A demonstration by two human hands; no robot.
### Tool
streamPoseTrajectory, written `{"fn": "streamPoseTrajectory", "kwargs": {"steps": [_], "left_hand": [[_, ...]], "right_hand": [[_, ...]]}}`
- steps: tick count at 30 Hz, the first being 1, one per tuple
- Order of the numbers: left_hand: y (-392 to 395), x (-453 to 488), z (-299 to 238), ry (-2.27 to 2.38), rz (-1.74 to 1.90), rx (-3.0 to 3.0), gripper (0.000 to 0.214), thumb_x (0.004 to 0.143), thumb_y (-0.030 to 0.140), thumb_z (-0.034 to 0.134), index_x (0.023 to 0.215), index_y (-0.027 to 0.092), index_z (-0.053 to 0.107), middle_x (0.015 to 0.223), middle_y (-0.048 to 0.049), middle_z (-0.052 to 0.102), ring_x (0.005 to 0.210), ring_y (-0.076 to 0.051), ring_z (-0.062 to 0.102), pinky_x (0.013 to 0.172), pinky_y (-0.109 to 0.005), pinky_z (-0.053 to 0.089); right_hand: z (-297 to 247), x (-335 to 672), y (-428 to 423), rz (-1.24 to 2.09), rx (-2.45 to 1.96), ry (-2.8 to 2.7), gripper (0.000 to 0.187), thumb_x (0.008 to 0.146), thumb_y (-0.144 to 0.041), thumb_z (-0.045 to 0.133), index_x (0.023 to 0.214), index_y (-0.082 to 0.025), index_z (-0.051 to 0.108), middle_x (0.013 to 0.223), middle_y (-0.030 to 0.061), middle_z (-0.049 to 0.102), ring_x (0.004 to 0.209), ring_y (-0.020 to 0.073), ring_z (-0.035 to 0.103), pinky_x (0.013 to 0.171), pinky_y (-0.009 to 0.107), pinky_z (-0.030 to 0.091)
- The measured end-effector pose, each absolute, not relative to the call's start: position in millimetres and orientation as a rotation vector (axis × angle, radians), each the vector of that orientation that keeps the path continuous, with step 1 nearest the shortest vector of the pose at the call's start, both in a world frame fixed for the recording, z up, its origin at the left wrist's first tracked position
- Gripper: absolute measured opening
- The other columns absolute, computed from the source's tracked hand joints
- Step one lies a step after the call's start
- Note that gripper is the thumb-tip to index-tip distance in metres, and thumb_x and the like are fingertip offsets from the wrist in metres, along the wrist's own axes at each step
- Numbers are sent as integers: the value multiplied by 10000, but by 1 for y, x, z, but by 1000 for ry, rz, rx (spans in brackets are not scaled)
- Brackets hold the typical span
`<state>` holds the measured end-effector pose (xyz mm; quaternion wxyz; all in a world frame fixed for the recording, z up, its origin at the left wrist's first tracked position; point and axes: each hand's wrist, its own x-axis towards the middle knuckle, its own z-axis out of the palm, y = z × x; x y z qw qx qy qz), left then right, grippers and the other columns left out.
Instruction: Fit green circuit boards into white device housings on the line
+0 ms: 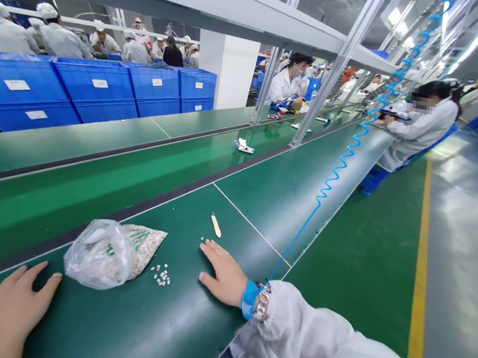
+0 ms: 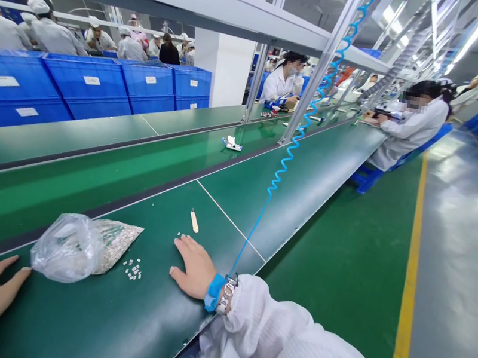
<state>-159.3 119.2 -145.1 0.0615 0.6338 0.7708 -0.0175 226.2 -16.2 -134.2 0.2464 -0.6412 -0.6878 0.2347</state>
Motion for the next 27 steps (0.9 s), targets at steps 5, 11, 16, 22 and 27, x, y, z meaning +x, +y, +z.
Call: {"fn": "streamPoseTrajectory", "kwargs": {"steps": [5, 11, 16, 22, 27], "left_hand": [[110, -144, -128, 2317, -16, 1939, 637, 855, 529, 266, 1325, 154, 479, 1468, -147, 369, 1356, -304, 312, 1034, -483, 347], [103, -137, -126, 2326, 84, 1976, 533, 897, 463, 343, 1297, 154, 511, 1430, -160, 421, 1325, -305, 363, 1023, -474, 366], [101, -135, -126, 2333, 130, 1958, 470, 891, 447, 478, 1267, 167, 506, 1418, -132, 428, 1296, -289, 395, 1007, -502, 369], [100, -135, -128, 2332, 188, 1976, 427, 889, 410, 515, 1247, 178, 511, 1392, -115, 447, 1259, -287, 429, 990, -517, 383], [100, -134, -128, 2334, 208, 1983, 403, 886, 392, 529, 1229, 180, 524, 1373, -110, 463, 1237, -284, 448, 981, -519, 390]], "right_hand": [[-139, 217, 25, 618, -1703, -1826, 562, 876, -288, 554, 1393, -169, 368, 1446, 156, 364, 1338, 297, 328, 1082, 527, 291], [-143, 192, 48, 605, -1620, -1858, 383, 912, -322, 528, 1272, -200, 491, 1361, 103, 451, 1226, 273, 448, 1018, 532, 356], [-141, 170, 45, 649, -1417, -2045, 299, 901, -307, 550, 1168, -172, 561, 1242, 89, 547, 1136, 239, 522, 964, 485, 421], [-140, 165, 53, 642, -1304, -2116, 250, 903, -310, 548, 1091, -151, 588, 1145, 77, 591, 1043, 213, 568, 902, 443, 466], [-140, 163, 55, 651, -1256, -2143, 233, 907, -304, 542, 1075, -152, 593, 1123, 72, 599, 1016, 202, 578, 886, 429, 477]]}}
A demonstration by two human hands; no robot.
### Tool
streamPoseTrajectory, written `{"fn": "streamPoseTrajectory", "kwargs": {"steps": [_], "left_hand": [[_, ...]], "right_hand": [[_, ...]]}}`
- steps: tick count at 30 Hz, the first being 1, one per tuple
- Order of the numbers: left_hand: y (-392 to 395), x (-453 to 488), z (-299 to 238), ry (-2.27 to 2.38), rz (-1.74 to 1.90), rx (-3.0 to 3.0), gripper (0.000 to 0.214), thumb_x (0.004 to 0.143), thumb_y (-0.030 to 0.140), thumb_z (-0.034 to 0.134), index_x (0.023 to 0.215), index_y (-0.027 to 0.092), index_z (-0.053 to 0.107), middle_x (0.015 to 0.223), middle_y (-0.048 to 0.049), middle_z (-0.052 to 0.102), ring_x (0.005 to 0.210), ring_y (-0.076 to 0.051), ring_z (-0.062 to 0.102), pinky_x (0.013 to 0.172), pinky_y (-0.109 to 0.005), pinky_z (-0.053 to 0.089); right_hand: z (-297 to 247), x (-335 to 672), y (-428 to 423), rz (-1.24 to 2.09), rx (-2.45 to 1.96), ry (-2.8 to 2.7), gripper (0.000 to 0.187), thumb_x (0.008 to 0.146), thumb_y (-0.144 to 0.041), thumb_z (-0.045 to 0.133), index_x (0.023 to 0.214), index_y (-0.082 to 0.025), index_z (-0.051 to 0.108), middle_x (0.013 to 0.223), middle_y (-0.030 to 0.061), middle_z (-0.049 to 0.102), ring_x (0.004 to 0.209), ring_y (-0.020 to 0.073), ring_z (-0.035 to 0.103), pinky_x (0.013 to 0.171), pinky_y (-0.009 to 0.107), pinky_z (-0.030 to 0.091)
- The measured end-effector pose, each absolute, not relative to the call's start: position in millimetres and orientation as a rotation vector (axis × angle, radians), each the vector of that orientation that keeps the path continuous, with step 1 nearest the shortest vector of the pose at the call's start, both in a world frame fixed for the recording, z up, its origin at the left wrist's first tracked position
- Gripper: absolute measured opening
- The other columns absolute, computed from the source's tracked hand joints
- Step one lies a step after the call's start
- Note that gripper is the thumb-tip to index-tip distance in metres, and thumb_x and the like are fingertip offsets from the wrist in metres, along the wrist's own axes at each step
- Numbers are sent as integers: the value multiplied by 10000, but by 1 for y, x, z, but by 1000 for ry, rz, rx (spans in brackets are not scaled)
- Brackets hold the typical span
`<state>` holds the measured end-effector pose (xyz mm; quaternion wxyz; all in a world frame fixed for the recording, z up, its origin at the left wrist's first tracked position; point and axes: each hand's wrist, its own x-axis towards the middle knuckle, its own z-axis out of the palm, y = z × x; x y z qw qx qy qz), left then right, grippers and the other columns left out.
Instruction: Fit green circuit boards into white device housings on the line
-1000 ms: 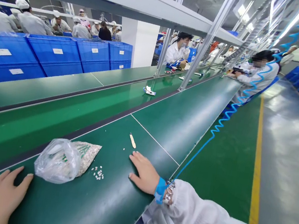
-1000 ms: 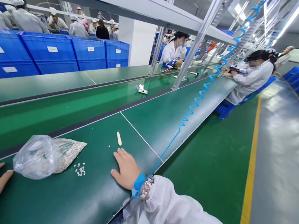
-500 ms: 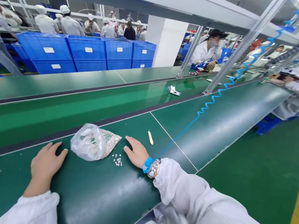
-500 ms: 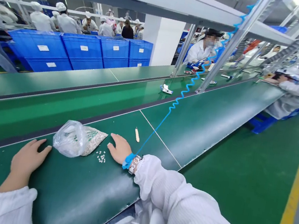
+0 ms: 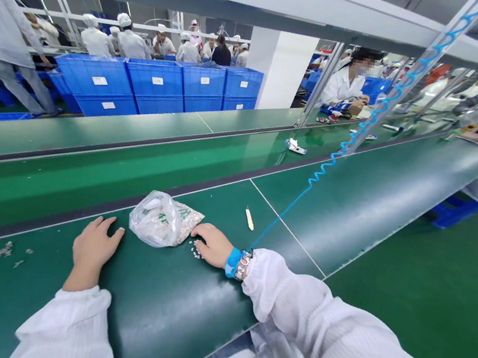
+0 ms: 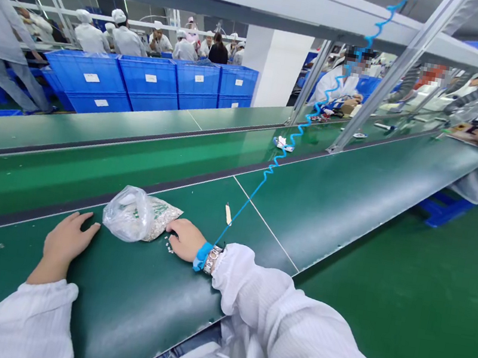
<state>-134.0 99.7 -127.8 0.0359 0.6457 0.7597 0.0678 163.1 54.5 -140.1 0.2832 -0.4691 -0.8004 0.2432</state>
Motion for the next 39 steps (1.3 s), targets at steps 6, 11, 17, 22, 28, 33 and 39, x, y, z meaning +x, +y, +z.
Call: {"fn": "streamPoseTrajectory", "kwargs": {"steps": [6, 11, 17, 22, 28, 33, 39], "left_hand": [[99, -133, -128, 2333, 219, 1986, 391, 883, 381, 537, 1218, 180, 530, 1359, -107, 474, 1220, -281, 463, 978, -520, 392], [96, -133, -127, 2326, 242, 2005, 378, 883, 367, 541, 1210, 178, 534, 1350, -106, 482, 1211, -278, 471, 973, -518, 400], [90, -131, -129, 2301, 252, 2013, 375, 881, 359, 548, 1209, 179, 535, 1352, -105, 480, 1214, -280, 468, 976, -523, 395], [87, -131, -127, 2276, 273, 1999, 385, 880, 356, 549, 1222, 180, 525, 1363, -106, 468, 1228, -286, 453, 987, -534, 379], [84, -127, -121, 2233, 353, 1914, 370, 871, 338, 566, 1205, 181, 539, 1370, -102, 461, 1243, -291, 434, 1005, -549, 351], [52, -121, -108, 2167, 468, 1688, 354, 878, 337, 544, 1188, 165, 553, 1315, -112, 524, 1187, -272, 495, 987, -513, 375], [-79, -90, -73, 1792, 557, 1447, 406, 747, 534, 535, 727, 178, 728, 856, -105, 723, 804, -278, 650, 751, -354, 500]], "right_hand": [[-138, 163, 55, 752, -1174, -2191, 232, 907, -299, 543, 1076, -149, 594, 1133, 74, 597, 1036, 208, 572, 901, 440, 468], [-134, 168, 41, 937, -1041, -2223, 186, 907, -290, 546, 998, -147, 622, 1071, 62, 628, 1005, 191, 590, 893, 421, 477], [-135, 191, 39, 1017, -1203, -1916, 233, 916, -305, 529, 1071, -146, 599, 1143, 76, 601, 1049, 209, 575, 912, 445, 465], [-135, 183, 45, 1089, -1285, -1716, 244, 915, -316, 529, 1081, -151, 596, 1139, 75, 601, 1038, 207, 577, 908, 442, 464], [-142, 143, 42, 1213, -1213, -1591, 236, 916, -326, 527, 1036, -139, 606, 1050, 60, 627, 938, 182, 608, 833, 394, 504], [-152, 144, 54, 1361, -1142, -1503, 262, 914, -331, 531, 1077, -132, 583, 1029, 59, 622, 861, 163, 619, 756, 357, 530], [-153, 142, 61, 1562, -1044, -1496, 264, 912, -327, 535, 1087, -133, 579, 1037, 60, 619, 860, 163, 618, 749, 353, 532]]}}
